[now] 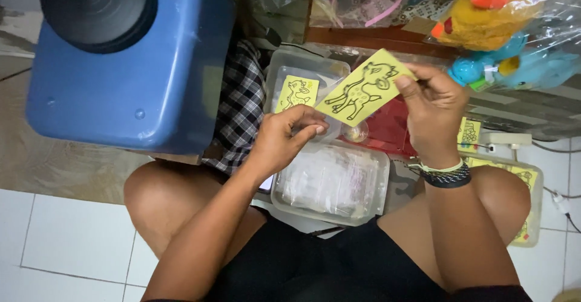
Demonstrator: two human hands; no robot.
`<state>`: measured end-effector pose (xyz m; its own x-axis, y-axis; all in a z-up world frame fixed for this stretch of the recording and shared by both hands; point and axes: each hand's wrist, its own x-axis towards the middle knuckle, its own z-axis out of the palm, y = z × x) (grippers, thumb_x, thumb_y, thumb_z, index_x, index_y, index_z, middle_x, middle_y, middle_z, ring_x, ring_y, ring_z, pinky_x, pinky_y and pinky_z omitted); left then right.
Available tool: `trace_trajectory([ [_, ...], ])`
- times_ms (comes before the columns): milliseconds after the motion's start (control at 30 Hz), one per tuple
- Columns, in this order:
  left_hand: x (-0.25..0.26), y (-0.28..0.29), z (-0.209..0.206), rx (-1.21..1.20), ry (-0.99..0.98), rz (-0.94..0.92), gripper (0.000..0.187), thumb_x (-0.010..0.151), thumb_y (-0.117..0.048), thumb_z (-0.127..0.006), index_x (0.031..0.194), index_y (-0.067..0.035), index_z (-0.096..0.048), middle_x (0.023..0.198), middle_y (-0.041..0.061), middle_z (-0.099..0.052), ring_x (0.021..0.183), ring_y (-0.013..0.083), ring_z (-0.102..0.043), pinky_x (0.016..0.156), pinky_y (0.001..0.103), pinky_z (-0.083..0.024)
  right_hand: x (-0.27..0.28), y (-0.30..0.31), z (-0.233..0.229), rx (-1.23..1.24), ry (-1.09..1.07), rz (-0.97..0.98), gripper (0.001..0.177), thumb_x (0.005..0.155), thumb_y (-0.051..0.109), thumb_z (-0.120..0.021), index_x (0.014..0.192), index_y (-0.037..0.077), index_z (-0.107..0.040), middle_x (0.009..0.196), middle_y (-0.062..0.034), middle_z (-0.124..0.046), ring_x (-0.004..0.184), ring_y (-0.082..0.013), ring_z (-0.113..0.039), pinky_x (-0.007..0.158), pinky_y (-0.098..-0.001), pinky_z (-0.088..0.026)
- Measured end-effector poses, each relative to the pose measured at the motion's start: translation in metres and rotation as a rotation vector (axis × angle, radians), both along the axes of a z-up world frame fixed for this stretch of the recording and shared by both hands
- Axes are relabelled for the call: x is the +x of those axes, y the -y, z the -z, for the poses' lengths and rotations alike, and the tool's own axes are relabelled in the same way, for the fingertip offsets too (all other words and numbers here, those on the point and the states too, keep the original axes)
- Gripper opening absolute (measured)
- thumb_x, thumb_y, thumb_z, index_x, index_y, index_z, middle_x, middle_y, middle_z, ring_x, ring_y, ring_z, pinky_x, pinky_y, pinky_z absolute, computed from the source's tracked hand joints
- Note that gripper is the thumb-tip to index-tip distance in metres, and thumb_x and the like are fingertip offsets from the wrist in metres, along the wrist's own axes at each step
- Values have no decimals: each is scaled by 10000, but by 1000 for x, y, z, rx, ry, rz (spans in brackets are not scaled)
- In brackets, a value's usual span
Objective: The person places illustrated toy cards into small plastic pouches by hand.
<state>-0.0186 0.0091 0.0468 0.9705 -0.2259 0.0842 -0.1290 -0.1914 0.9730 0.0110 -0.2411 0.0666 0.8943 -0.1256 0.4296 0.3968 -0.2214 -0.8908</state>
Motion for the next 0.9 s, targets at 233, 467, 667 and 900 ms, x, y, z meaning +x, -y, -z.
trace_trajectory([
  [233, 0, 1, 17, 13, -73, -38, 176, 846, -97, -784, 1021, -109, -769, 761, 78, -784, 794, 195, -771, 726, 327, -586, -1, -10, 3, -136, 49, -140, 126, 988, -55, -745, 1109, -87, -735, 932, -191, -655, 880, -215, -613, 860, -363, -494],
  [467, 1, 1, 18, -4, -100, -60, 183, 831, -103, -793, 1012, -84, -772, 650, 91, -736, 660, 116, -657, 648, 313, -559, -11, -24, -7, -169, 50, -176, 179, 915, -62, -810, 1079, -66, -738, 858, -139, -643, 809, -179, -583, 805, -345, -499],
  [667, 0, 0, 22, -58, -111, -39, 167, 831, -98, -795, 995, -81, -768, 614, 83, -707, 656, 83, -582, 602, 271, -525, -16, -25, 0, -328, 140, -275, 114, 929, 70, -797, 1031, 40, -755, 1124, -189, -687, 996, -329, -617, 915, -418, -449],
  [900, 6, -3, 22, -75, -137, -61, 167, 847, -84, -775, 1010, -56, -756, 618, 87, -702, 645, 90, -578, 597, 269, -517, -6, -31, -2, -333, 48, -415, 226, 881, 111, -829, 1091, 63, -762, 1276, -192, -626, 1091, -324, -642, 971, -437, -480],
])
